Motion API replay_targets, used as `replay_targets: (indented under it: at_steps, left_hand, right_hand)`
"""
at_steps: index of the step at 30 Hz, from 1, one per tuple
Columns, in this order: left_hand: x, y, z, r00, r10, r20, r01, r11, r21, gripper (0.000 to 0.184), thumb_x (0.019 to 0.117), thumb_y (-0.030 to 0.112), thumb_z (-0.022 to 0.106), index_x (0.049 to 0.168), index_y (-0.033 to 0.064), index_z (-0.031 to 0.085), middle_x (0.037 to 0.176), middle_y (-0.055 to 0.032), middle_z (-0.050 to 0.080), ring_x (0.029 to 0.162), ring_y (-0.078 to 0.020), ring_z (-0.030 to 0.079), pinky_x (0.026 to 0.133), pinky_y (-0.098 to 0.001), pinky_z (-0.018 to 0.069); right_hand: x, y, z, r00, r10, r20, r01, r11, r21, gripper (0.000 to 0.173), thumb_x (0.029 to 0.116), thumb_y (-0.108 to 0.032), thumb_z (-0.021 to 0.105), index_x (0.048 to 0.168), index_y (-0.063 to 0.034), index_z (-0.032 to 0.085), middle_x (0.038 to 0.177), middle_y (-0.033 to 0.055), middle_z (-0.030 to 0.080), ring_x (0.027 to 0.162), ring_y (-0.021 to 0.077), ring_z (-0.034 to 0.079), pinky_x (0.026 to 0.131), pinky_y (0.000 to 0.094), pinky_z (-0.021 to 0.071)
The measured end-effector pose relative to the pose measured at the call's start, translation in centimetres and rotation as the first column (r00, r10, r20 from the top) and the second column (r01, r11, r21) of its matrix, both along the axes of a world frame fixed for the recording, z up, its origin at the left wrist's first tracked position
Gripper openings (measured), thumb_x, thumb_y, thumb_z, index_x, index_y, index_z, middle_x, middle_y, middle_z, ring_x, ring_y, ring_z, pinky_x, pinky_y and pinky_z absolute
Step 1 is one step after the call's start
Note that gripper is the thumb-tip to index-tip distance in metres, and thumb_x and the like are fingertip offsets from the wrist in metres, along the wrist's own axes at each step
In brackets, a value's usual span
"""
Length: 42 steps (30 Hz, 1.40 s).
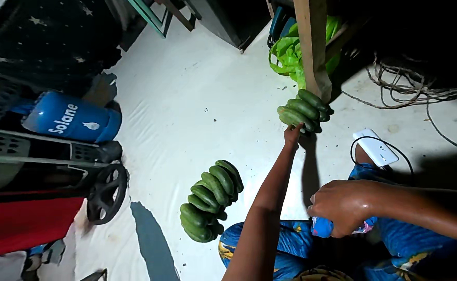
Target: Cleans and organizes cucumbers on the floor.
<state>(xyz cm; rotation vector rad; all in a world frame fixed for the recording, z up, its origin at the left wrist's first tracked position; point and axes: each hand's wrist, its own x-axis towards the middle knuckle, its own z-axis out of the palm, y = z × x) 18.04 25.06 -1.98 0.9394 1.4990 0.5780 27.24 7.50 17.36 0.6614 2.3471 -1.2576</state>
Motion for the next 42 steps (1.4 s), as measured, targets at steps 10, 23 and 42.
replay_targets:
  at_steps: [10, 23, 42]
  left_hand:
    - [-0.8, -1.0, -0.3, 0.999, -0.02, 0.029, 0.021, 0.999, -0.048, 0.055, 0.1031, 0.026, 0.061, 0.149, 0.0009, 0.042, 0.135, -0.0235, 0.055, 0.112, -0.0274, 0.058, 0.095, -0.0409, 0.0488]
    - [-1.4, -1.3, -1.0, 1.0, -0.021, 0.007, 0.021, 0.998, -0.063, 0.058, 0.1032, 0.025, 0.06, 0.151, 0.0006, 0.038, 0.137, -0.0259, 0.054, 0.116, -0.0312, 0.057, 0.098, -0.0439, 0.0481]
    - [-2.7, -2.4, -1.5, 1.0, 0.024, 0.01, -0.023, 0.994, -0.104, 0.067, 0.1027, 0.025, 0.061, 0.157, 0.002, 0.029, 0.139, -0.0269, 0.052, 0.12, -0.0327, 0.055, 0.1, -0.0446, 0.047]
  right_hand:
    - [-0.2, 0.0, -1.4, 1.0, 0.024, 0.018, -0.024, 1.0, 0.015, 0.033, 0.0917, -0.027, 0.073, 0.111, -0.0012, 0.065, 0.105, 0.0194, 0.064, 0.099, 0.0371, 0.064, 0.083, 0.0557, 0.0496]
    - [-0.8, 0.4, -0.5, 0.998, 0.021, 0.06, -0.02, 1.0, -0.023, 0.033, 0.0939, -0.025, 0.072, 0.113, 0.0011, 0.066, 0.106, 0.0211, 0.065, 0.101, 0.0384, 0.064, 0.084, 0.0563, 0.0489]
    - [-1.0, 0.4, -0.7, 0.996, 0.034, 0.077, -0.031, 0.999, -0.038, 0.034, 0.0942, -0.026, 0.071, 0.115, 0.0007, 0.066, 0.108, 0.0214, 0.065, 0.103, 0.0385, 0.064, 0.085, 0.0565, 0.0486]
